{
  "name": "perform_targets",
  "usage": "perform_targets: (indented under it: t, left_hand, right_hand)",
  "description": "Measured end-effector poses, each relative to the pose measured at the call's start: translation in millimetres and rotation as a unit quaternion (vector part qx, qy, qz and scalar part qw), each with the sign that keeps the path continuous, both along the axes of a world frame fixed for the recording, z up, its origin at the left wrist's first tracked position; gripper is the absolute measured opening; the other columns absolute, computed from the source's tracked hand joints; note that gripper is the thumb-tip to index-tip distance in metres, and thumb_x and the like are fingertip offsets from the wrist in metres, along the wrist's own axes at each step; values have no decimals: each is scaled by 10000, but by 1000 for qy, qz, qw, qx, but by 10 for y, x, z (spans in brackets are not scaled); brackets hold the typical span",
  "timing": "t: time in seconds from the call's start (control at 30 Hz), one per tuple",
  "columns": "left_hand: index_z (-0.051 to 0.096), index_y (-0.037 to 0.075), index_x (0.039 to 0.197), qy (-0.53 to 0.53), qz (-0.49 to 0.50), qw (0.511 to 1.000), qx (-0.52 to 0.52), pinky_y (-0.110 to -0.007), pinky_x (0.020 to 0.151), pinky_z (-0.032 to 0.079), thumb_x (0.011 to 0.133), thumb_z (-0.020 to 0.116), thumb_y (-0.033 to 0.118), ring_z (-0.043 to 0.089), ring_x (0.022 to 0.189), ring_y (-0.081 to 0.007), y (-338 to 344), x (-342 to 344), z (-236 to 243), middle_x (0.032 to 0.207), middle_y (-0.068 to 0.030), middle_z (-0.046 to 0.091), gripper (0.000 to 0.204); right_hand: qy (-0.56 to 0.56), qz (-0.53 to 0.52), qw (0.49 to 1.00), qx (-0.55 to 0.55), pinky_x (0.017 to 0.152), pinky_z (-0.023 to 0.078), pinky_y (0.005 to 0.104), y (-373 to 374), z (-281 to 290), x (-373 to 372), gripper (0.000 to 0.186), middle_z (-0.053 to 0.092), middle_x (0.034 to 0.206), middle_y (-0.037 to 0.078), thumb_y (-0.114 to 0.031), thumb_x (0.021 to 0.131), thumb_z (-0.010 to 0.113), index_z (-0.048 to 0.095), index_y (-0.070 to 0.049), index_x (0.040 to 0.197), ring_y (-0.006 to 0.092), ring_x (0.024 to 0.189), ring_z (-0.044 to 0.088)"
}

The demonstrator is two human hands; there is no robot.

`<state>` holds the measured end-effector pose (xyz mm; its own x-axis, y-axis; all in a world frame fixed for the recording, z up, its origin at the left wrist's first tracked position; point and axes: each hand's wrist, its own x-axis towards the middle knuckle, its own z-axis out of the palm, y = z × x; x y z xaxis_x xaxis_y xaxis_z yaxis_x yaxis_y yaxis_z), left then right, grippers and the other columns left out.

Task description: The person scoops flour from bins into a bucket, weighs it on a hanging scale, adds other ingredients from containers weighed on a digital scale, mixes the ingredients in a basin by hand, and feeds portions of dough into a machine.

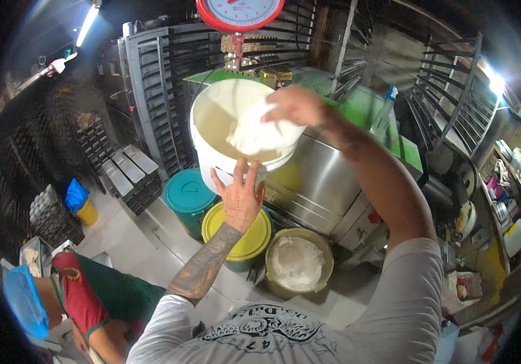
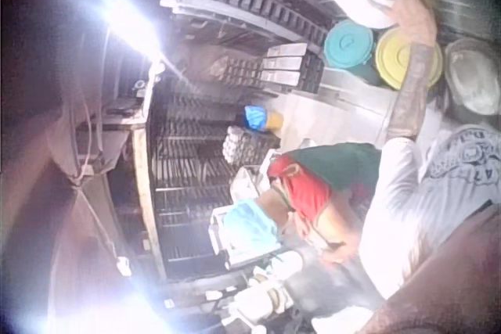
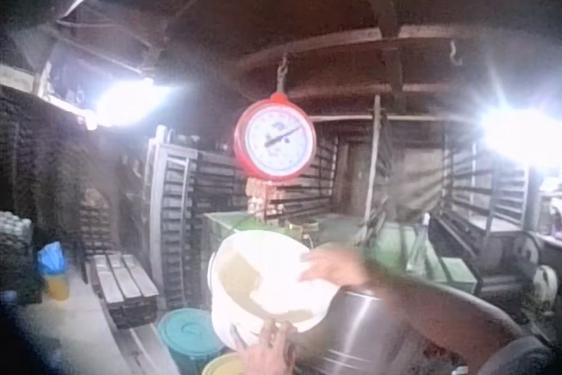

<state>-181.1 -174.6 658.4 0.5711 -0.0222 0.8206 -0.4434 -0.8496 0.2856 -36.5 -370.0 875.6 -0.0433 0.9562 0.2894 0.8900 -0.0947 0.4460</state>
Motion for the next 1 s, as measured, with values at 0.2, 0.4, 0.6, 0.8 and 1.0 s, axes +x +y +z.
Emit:
perform_targets:
  t: [0.2,0.4,0.6,0.8,1.0]
  left_hand:
    - [533,158,1326,-48,68,996,-14,-736,1105,121,860,641,86,667,915,-306,144,-30,29,1343,-159,480,484]
    - [545,147,1292,-29,24,998,-53,-710,1078,268,840,685,76,565,1166,-353,346,1,6,1322,-162,502,479]
    - [548,156,1282,-44,41,998,-22,-729,1069,270,830,682,65,555,1179,-353,396,128,46,1326,-150,493,480]
    - [527,131,1321,-19,49,998,-17,-728,1080,235,864,644,92,490,1270,-315,479,242,123,1366,-155,455,474]
    - [487,146,1394,24,58,998,7,-693,1083,267,813,736,169,454,1327,-334,649,276,252,1453,-152,424,632]
  right_hand:
    - [-31,-337,917,-212,795,499,458,1286,-149,-398,470,721,877,122,-472,657,817,753,-140,984,353,910,674]
    - [62,-258,964,19,735,503,432,1297,-149,13,482,712,848,139,-534,801,697,722,-65,908,311,891,674]
    - [262,-353,897,-48,925,508,418,1316,-342,305,712,652,1163,249,-602,895,581,599,32,1219,342,1084,647]
    - [269,-336,903,2,989,483,403,1251,-62,167,692,629,1243,242,-571,904,604,604,35,1238,353,1176,602]
    - [458,-259,802,283,829,496,282,147,330,168,476,682,1117,72,-420,973,609,641,-19,1228,123,962,620]
